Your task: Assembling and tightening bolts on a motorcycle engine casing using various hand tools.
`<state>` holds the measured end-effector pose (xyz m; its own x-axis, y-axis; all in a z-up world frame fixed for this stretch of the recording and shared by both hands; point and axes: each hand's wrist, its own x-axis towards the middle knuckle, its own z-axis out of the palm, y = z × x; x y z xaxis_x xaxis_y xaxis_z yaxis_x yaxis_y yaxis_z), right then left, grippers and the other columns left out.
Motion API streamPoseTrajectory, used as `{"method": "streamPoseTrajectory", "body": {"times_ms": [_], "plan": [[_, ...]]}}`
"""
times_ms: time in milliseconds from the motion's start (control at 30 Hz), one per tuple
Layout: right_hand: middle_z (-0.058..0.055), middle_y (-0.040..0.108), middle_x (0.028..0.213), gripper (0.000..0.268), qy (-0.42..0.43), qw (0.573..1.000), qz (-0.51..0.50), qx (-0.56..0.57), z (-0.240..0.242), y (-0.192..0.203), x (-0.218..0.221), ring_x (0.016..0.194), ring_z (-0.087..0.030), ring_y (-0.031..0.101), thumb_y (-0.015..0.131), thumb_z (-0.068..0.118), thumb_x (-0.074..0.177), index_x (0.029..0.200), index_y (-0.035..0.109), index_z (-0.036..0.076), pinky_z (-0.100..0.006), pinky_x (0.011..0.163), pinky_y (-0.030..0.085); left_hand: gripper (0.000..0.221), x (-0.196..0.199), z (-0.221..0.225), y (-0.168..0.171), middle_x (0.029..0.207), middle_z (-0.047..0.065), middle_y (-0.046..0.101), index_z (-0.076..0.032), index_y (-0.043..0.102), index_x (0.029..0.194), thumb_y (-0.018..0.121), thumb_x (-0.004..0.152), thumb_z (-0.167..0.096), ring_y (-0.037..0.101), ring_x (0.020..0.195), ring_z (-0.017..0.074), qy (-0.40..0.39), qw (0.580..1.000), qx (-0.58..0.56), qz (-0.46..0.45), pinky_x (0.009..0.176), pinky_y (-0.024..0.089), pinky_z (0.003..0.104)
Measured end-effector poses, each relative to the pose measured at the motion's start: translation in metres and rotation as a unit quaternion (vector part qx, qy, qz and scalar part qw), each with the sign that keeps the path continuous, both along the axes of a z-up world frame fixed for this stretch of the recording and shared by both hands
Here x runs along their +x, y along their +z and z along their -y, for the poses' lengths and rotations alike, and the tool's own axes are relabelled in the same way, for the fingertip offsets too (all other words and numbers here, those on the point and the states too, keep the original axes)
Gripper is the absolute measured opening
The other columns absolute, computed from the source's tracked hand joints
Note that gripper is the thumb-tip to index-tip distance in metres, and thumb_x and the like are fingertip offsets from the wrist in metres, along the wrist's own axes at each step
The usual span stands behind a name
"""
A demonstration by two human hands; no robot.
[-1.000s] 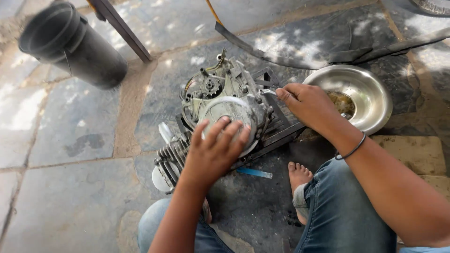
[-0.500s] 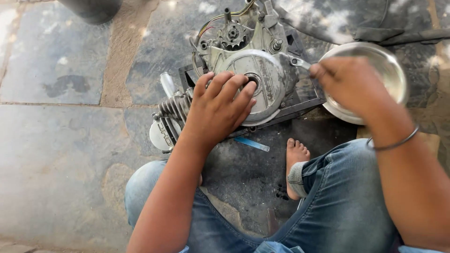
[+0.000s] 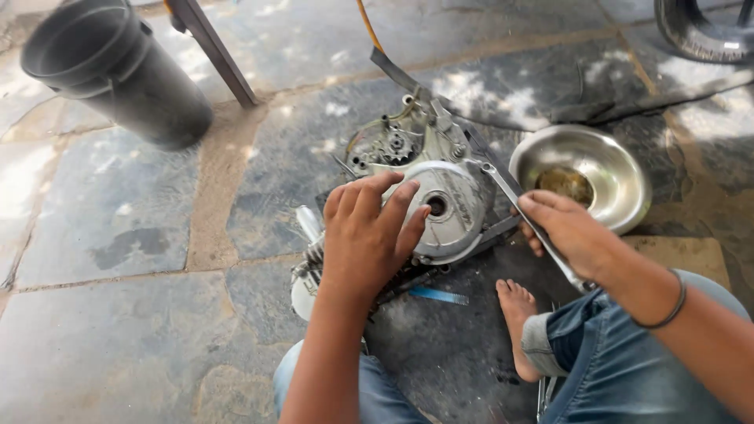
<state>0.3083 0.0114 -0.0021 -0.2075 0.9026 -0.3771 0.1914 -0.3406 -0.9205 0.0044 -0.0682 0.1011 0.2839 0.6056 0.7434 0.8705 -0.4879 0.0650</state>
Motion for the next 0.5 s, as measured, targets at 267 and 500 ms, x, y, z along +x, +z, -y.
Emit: {"method": "streamPoseTrajectory", "body": {"times_ms": [267, 500], "plan": [[-0.006, 0.067, 0.088, 0.023, -0.101, 0.969, -0.191, -0.117, 0.076, 0.019, -0.068, 0.077, -0.016, 0.067, 0.048, 0.023, 0.104, 0.113, 0.060, 0.006, -0.031, 0.064, 0.055, 0.030, -0.008, 0.023, -0.004, 0.123, 0.003, 0.064, -0.013, 0.068, 0.120, 0.076, 0.096, -0.029, 0.062, 0.110, 0.0237, 0.007, 0.997, 0.046, 0.055, 0.099, 0.043, 0.042], [-0.012, 0.072, 0.099, 0.024, -0.092, 0.944, -0.279, -0.153, 0.077, 0.019, -0.112, 0.088, -0.021, 0.073, 0.049, 0.021, 0.103, 0.112, 0.060, 0.002, -0.035, 0.072, 0.059, 0.029, -0.033, 0.014, -0.018, 0.118, 0.008, 0.069, -0.010, 0.073, 0.111, 0.074, 0.091, -0.030, 0.068, 0.093, 0.0275, 0.007, 0.997, -0.021, 0.075, 0.086, 0.048, 0.045]]}}
